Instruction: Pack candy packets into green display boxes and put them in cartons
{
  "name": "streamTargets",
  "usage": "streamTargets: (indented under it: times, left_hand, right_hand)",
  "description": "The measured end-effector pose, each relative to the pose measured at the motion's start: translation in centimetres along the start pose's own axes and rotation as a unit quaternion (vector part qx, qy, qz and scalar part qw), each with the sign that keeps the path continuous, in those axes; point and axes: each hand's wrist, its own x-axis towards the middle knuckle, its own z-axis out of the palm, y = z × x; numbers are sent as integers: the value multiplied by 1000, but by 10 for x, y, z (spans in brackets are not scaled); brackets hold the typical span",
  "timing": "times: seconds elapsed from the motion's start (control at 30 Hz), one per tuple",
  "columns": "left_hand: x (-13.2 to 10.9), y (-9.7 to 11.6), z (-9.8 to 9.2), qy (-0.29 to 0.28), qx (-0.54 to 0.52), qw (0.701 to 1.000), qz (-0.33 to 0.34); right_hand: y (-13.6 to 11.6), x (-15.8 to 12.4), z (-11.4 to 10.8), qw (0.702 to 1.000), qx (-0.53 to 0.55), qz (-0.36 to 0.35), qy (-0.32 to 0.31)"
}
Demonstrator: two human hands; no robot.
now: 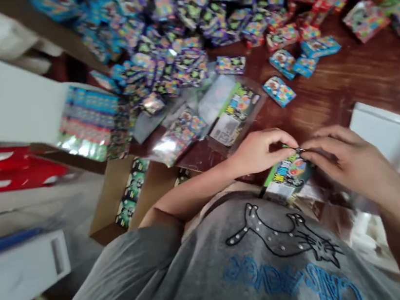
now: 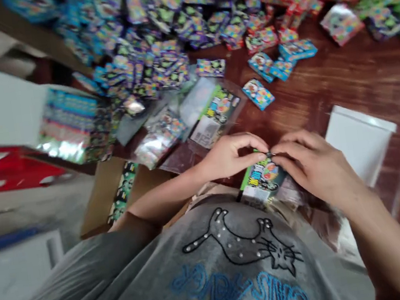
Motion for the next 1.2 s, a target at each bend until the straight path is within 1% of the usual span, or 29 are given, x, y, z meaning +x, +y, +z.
streamTargets:
  times: [0.07,0.1,0.17,0.23,0.27,0.33,0.37,0.43,0.47,0.53,0.6,0.63,0.67,0.7,0.77,0.83,0.9,0.93,0.97,1.0,1.03,1.07,1.13,1.17,1.2]
  left_hand:
    - [-15,4,-4,47,32,998,12]
    - [-24,8,-6,83,63,994,15]
    - [-45,17,-12,148,163,975,-3]
    - [-66,23,-25,177,286,940,-63]
    - [-76,24,-35,182,343,916,-99]
    - [-93,18,-62,186,425,871,-160]
    - [-101,13,-77,190,449,854,-178]
    - [-113,0,-106,195,472,838,-194]
    - [-118,-6,-119,199,469,839,-191]
    - [-127,-11,-138,208,434,860,-171]
    - [-134,-7,-152,211,371,891,-157]
    - [-135,-3,-158,212,343,901,-160]
    - [-137,1,-165,220,327,904,-166]
    - [-137,6,-172,233,323,901,-174]
    - [-138,11,-188,268,337,884,-182]
    - [-141,7,-204,290,331,879,-183]
    - [-143,-9,-215,276,283,899,-190]
    - [-143,-18,-217,257,259,910,-195]
    - [-141,-28,-218,240,254,916,-199]
    - [-139,-35,-216,229,270,914,-200]
    - [-135,-39,-211,228,301,905,-198]
    - [-128,-41,-203,238,342,889,-192]
    - [-108,-35,-179,277,417,850,-165]
    - [-94,-30,-163,285,436,840,-151]
    - [-78,-25,-145,276,447,840,-137]
  right_hand:
    - [7,17,7,999,32,14,-26]
    - [8,30,13,998,49,31,-21]
    - [1,64,31,994,83,68,24]
    - [-16,104,55,985,128,86,76]
    - [-26,123,68,980,158,82,90]
    - [-42,156,92,978,188,70,60]
    - [-47,168,101,981,181,61,27]
    - [-46,180,108,991,124,49,1]
    - [-41,181,108,995,84,44,5]
    - [-27,175,100,999,8,40,34]
    - [-12,167,92,998,-41,33,42]
    - [-6,164,89,997,-59,26,33]
    - [-2,162,88,997,-78,20,16]
    - [0,161,89,995,-97,15,-7]
    - [-1,159,94,989,-134,16,-56]
    - [-6,158,104,984,-157,28,-82]
    - [-11,159,114,982,-166,46,-71]
    - [-13,159,119,982,-168,59,-59]
    - [-14,161,122,982,-170,73,-49]
    - [-15,163,123,980,-172,88,-43]
    - [-16,165,124,979,-174,101,-44]
    - [-16,168,123,977,-175,112,-52]
    - [-16,175,121,974,-176,125,-73]
    - [-15,178,119,973,-174,131,-81]
    - [-14,181,117,972,-171,137,-85]
